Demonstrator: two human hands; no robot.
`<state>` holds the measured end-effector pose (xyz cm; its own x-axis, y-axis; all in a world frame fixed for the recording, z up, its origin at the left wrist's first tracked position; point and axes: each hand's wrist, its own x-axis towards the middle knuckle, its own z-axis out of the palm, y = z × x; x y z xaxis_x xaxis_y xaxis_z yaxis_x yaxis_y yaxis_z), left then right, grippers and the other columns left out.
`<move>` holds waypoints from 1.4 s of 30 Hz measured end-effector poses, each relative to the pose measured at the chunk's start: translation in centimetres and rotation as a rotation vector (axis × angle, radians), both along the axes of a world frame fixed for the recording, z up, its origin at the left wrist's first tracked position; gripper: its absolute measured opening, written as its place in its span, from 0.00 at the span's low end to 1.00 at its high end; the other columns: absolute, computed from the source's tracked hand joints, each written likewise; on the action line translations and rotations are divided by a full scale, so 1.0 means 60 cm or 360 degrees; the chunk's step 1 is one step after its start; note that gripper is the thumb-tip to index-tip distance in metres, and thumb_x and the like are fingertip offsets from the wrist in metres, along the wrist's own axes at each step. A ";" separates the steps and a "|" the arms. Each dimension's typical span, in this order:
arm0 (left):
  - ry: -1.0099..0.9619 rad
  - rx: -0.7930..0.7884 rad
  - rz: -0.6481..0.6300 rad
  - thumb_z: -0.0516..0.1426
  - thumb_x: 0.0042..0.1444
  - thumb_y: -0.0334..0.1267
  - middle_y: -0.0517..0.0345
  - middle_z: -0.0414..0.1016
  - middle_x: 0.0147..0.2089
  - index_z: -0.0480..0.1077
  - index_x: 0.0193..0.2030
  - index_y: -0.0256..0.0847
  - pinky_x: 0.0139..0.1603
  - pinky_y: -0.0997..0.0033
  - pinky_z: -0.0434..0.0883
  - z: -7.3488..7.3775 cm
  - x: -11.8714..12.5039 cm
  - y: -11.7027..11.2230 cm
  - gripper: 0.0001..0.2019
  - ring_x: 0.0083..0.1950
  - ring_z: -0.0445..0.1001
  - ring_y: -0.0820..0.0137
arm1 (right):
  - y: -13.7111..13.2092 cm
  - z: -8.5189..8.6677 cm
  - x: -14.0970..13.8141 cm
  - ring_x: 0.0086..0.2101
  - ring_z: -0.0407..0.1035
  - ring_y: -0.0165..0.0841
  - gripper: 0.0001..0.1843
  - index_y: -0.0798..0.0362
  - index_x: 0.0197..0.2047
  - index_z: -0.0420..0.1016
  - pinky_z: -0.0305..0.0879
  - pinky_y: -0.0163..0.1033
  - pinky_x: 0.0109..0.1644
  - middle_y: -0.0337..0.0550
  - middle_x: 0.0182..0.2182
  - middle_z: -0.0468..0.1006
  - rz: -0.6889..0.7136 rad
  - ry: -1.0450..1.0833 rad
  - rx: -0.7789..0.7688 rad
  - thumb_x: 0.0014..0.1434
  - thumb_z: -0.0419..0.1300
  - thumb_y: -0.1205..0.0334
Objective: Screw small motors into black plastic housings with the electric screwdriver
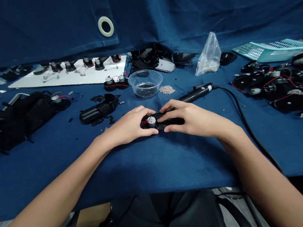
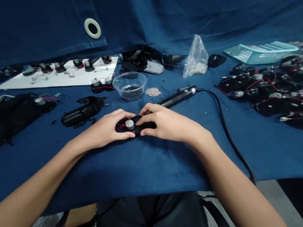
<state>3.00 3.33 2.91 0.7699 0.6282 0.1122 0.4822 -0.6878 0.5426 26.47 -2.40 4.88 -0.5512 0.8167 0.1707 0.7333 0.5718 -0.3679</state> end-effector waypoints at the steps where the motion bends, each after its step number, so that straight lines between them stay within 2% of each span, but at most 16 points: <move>1: 0.0022 0.0025 -0.0003 0.61 0.55 0.53 0.53 0.69 0.55 0.66 0.60 0.43 0.57 0.63 0.67 0.001 0.002 0.000 0.29 0.56 0.69 0.61 | 0.000 0.000 0.000 0.55 0.66 0.37 0.18 0.50 0.52 0.79 0.62 0.43 0.64 0.48 0.54 0.69 0.0008 0.0000 0.0003 0.62 0.61 0.53; 15: -0.0005 0.0057 -0.0021 0.61 0.55 0.49 0.52 0.70 0.58 0.65 0.59 0.42 0.57 0.63 0.67 -0.002 0.001 0.000 0.27 0.58 0.69 0.60 | 0.004 -0.006 -0.008 0.53 0.69 0.39 0.17 0.49 0.52 0.79 0.66 0.47 0.61 0.47 0.54 0.72 0.0128 0.0042 0.0063 0.61 0.62 0.57; 26: 0.0072 0.0186 0.0010 0.62 0.52 0.48 0.50 0.68 0.58 0.62 0.59 0.40 0.58 0.56 0.64 -0.023 -0.002 -0.002 0.29 0.58 0.67 0.57 | 0.001 -0.005 -0.008 0.53 0.69 0.40 0.18 0.52 0.52 0.75 0.65 0.46 0.59 0.47 0.54 0.73 0.0034 -0.0004 0.0094 0.59 0.64 0.57; 32: 0.0070 0.0149 0.0022 0.62 0.52 0.49 0.50 0.68 0.57 0.62 0.57 0.41 0.57 0.56 0.64 -0.021 0.000 -0.004 0.28 0.58 0.66 0.57 | -0.002 -0.005 -0.003 0.58 0.66 0.40 0.13 0.52 0.48 0.76 0.63 0.47 0.63 0.47 0.59 0.69 0.0049 -0.0116 0.0086 0.60 0.63 0.59; 42: 0.0061 0.0147 0.0043 0.62 0.52 0.49 0.50 0.68 0.58 0.61 0.58 0.42 0.57 0.56 0.64 -0.026 0.000 -0.004 0.29 0.58 0.66 0.56 | -0.006 -0.003 -0.007 0.57 0.68 0.41 0.16 0.53 0.50 0.77 0.65 0.49 0.62 0.48 0.59 0.70 0.0035 -0.0173 0.0162 0.58 0.65 0.62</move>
<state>2.98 3.08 1.36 0.7576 0.6372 0.1415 0.5206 -0.7206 0.4579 26.07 -2.77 4.70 -0.5884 0.7859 0.1902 0.7526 0.6183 -0.2264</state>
